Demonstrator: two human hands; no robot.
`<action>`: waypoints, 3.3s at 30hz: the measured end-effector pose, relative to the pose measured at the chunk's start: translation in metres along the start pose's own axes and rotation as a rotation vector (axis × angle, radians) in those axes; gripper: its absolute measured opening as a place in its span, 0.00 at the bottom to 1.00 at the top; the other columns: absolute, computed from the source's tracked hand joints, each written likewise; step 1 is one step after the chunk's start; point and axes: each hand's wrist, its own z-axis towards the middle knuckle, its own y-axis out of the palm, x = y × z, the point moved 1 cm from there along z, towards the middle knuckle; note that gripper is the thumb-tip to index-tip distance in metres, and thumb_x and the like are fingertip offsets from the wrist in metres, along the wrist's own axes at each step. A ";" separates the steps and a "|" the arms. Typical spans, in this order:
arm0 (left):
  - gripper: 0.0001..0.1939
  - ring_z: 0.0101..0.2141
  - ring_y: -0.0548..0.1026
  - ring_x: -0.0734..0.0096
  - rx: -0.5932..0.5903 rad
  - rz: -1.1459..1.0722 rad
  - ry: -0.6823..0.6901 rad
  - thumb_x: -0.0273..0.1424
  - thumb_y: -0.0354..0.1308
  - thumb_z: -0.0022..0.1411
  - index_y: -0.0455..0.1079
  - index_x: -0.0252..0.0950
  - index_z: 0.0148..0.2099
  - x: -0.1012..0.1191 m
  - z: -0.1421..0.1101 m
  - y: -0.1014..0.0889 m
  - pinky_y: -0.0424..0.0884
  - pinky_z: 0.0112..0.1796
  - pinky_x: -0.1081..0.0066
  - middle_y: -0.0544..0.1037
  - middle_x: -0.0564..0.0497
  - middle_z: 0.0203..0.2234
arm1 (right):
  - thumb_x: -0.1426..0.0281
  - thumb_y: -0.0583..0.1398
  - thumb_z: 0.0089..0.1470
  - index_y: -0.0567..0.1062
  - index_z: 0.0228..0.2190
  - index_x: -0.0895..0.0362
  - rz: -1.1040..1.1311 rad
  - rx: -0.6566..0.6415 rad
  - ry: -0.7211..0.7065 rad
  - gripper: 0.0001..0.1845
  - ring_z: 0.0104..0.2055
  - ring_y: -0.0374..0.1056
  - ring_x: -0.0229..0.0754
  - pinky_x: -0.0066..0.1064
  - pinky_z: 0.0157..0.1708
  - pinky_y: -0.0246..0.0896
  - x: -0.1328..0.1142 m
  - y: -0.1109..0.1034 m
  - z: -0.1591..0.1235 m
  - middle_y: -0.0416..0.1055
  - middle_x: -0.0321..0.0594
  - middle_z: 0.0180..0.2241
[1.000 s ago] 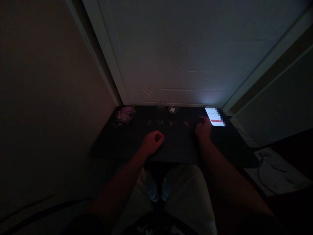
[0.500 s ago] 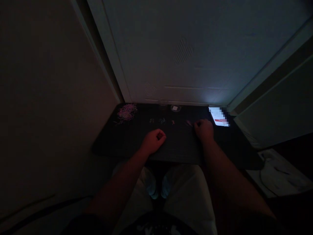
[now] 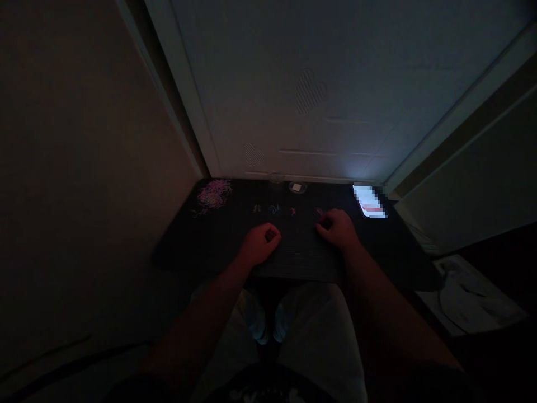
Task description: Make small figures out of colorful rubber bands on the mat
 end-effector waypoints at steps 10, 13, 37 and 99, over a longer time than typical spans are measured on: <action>0.09 0.28 0.71 0.74 -0.002 0.012 0.027 0.36 0.53 0.56 0.69 0.37 0.34 0.000 0.002 0.000 0.65 0.29 0.74 0.75 0.53 0.27 | 0.65 0.53 0.53 0.76 0.32 0.58 -0.142 0.006 0.053 0.14 0.37 0.62 0.45 0.35 0.38 0.54 -0.013 0.003 0.012 0.70 0.45 0.32; 0.09 0.28 0.71 0.74 0.004 0.002 0.015 0.36 0.53 0.56 0.69 0.37 0.34 -0.001 0.002 0.001 0.65 0.29 0.74 0.74 0.53 0.27 | 0.64 0.54 0.52 0.76 0.35 0.58 -0.170 -0.010 0.057 0.14 0.38 0.63 0.46 0.36 0.39 0.54 -0.016 0.005 0.016 0.70 0.46 0.34; 0.08 0.28 0.71 0.75 -0.005 0.013 0.007 0.36 0.53 0.55 0.69 0.36 0.34 0.002 0.002 0.000 0.65 0.29 0.74 0.74 0.53 0.27 | 0.63 0.52 0.54 0.74 0.32 0.59 -0.084 0.098 0.265 0.15 0.40 0.63 0.46 0.35 0.39 0.52 -0.012 0.004 0.018 0.69 0.46 0.36; 0.15 0.42 0.71 0.58 0.468 0.692 -0.351 0.31 0.49 0.57 0.72 0.37 0.44 -0.124 0.002 -0.164 0.66 0.44 0.62 0.75 0.42 0.40 | 0.59 0.49 0.52 0.74 0.22 0.56 -0.142 -0.353 0.080 0.20 0.25 0.64 0.39 0.28 0.22 0.47 -0.062 0.000 -0.033 0.71 0.40 0.23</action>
